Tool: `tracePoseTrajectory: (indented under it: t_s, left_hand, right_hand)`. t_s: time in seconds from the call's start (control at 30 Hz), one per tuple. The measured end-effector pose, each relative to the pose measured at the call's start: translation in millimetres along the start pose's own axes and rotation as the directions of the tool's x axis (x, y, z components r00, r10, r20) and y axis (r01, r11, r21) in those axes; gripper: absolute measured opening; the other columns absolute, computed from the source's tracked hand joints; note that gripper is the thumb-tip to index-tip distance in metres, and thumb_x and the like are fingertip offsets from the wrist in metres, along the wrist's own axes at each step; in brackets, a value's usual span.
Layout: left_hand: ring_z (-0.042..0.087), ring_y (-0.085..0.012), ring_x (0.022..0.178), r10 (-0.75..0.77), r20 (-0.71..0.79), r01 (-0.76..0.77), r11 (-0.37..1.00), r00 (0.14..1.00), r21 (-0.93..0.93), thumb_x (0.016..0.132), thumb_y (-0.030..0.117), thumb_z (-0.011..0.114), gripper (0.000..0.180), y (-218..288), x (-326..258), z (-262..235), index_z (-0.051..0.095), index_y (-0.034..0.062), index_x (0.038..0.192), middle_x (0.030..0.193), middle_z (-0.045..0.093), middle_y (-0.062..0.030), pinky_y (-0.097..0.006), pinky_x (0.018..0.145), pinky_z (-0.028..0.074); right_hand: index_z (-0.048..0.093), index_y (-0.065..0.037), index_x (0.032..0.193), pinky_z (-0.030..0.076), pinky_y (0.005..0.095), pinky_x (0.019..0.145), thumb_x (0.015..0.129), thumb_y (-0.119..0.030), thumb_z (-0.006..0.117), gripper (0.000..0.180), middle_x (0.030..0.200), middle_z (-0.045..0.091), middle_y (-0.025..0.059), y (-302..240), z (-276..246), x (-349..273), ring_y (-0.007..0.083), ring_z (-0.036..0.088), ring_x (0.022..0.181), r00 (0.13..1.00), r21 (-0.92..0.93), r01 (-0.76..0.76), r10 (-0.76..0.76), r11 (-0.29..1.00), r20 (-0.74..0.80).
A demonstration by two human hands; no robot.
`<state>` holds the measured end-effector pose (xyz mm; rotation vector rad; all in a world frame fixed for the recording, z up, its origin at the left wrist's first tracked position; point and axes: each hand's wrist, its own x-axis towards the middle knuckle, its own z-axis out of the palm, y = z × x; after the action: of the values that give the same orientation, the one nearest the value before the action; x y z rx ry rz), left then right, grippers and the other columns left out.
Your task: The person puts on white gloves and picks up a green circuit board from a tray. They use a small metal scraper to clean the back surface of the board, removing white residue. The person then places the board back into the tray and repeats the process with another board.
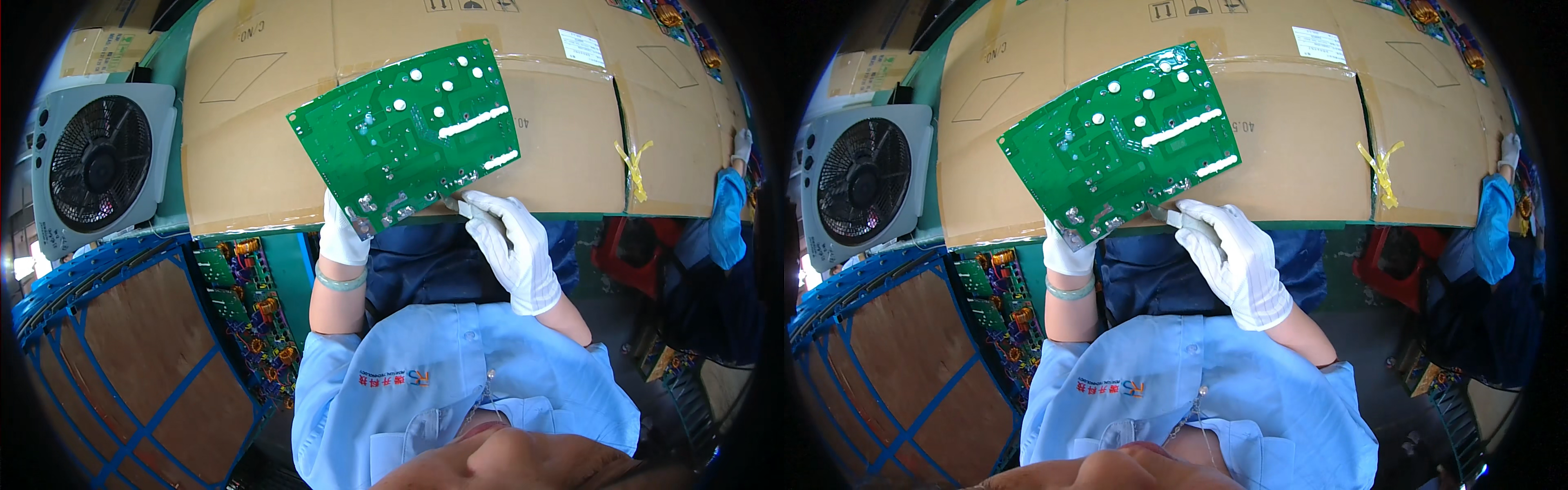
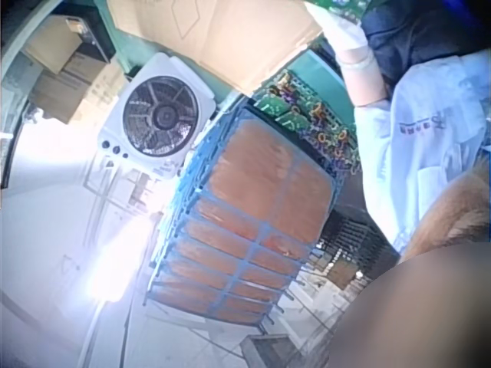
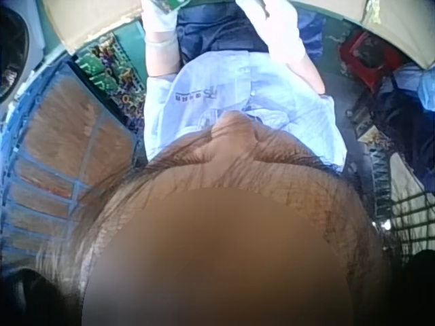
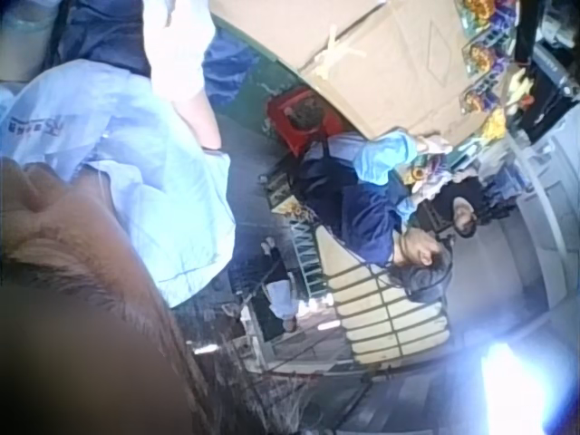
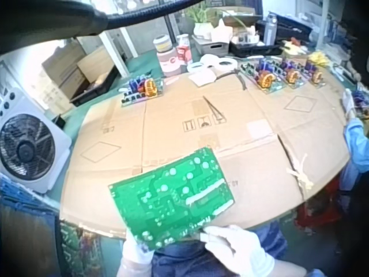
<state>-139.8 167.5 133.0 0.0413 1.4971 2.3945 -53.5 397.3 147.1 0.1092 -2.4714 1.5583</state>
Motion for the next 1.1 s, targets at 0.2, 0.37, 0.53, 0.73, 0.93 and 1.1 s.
tracePoseTrajectory:
  t_s: [0.2,0.37,0.53,0.73,0.93,1.1]
  left_hand:
    - [0.065,-0.031,0.113,0.013,0.008,-0.012,1.0,1.0,-0.02,0.106,0.035,0.042,0.045,-0.5,-0.5,0.4,0.048,0.0072,0.142,0.132,0.06,-0.0158,-0.047,0.088,0.06]
    - [0.065,-0.0309,0.113,0.02,0.015,-0.019,0.999,1.0,-0.026,0.106,0.035,0.042,0.045,0.6,-1.3,2.1,0.049,0.0071,0.141,0.132,0.061,-0.0157,-0.047,0.088,0.06]
    - [0.065,-0.0307,0.113,0.023,0.027,-0.022,0.999,0.999,-0.037,0.106,0.035,0.042,0.045,-0.2,-0.8,3.5,0.049,0.007,0.141,0.132,0.061,-0.0156,-0.047,0.088,0.06]
    - [0.065,-0.0306,0.113,0.03,0.033,-0.029,0.998,0.999,-0.048,0.106,0.035,0.042,0.045,-1.2,-2.0,2.7,0.049,0.0069,0.141,0.131,0.061,-0.0155,-0.047,0.088,0.06]
    - [0.065,-0.0304,0.113,0.055,0.038,-0.052,0.996,0.998,-0.069,0.106,0.035,0.043,0.045,-1.2,-3.7,3.4,0.049,0.0068,0.141,0.131,0.061,-0.0154,-0.048,0.087,0.06]
    - [0.065,-0.0303,0.113,0.064,0.029,-0.062,0.996,0.998,-0.066,0.106,0.035,0.043,0.045,-1.8,-5.4,6.6,0.049,0.0068,0.14,0.131,0.061,-0.0153,-0.048,0.087,0.06]
  right_hand:
    - [0.062,0.006,0.119,0.053,0.0316,0.086,0.099,-0.01,0.061,0.026,0.11,0.071,0.0173,2.6,-8.4,6.3,0.0224,0.069,0.1,0.924,0.166,-0.289,0.32,0.943,-0.21]
    - [0.066,0.003,0.114,0.055,0.035,0.076,0.089,-0.005,0.07,0.027,0.1,0.072,0.0157,-11.3,-19.7,9.0,0.0297,0.069,0.085,0.998,0.035,-0.015,0.013,0.999,0.058]
    - [0.066,0.002,0.111,0.055,0.0365,0.069,0.084,-0.006,0.076,0.03,0.096,0.071,0.0159,-6.8,-7.8,0.9,0.0319,0.068,0.08,0.999,0.011,0.032,-0.032,0.999,0.026]
    - [0.066,0.002,0.109,0.055,0.0378,0.069,0.083,-0.008,0.078,0.031,0.097,0.071,0.0159,0.0,-3.8,-0.3,0.0331,0.068,0.081,0.998,-0.011,0.053,-0.053,0.999,0.028]
    - [0.066,0.002,0.11,0.055,0.038,0.068,0.083,-0.008,0.078,0.031,0.096,0.071,0.0159,3.2,-2.0,-2.7,0.0336,0.068,0.081,0.999,0.017,0.034,-0.035,0.999,0.037]
    - [0.065,0.001,0.111,0.054,0.0376,0.067,0.082,-0.008,0.078,0.032,0.094,0.07,0.0158,5.4,-0.7,-3.3,0.0332,0.068,0.078,0.999,0.021,0.025,-0.026,0.999,0.025]
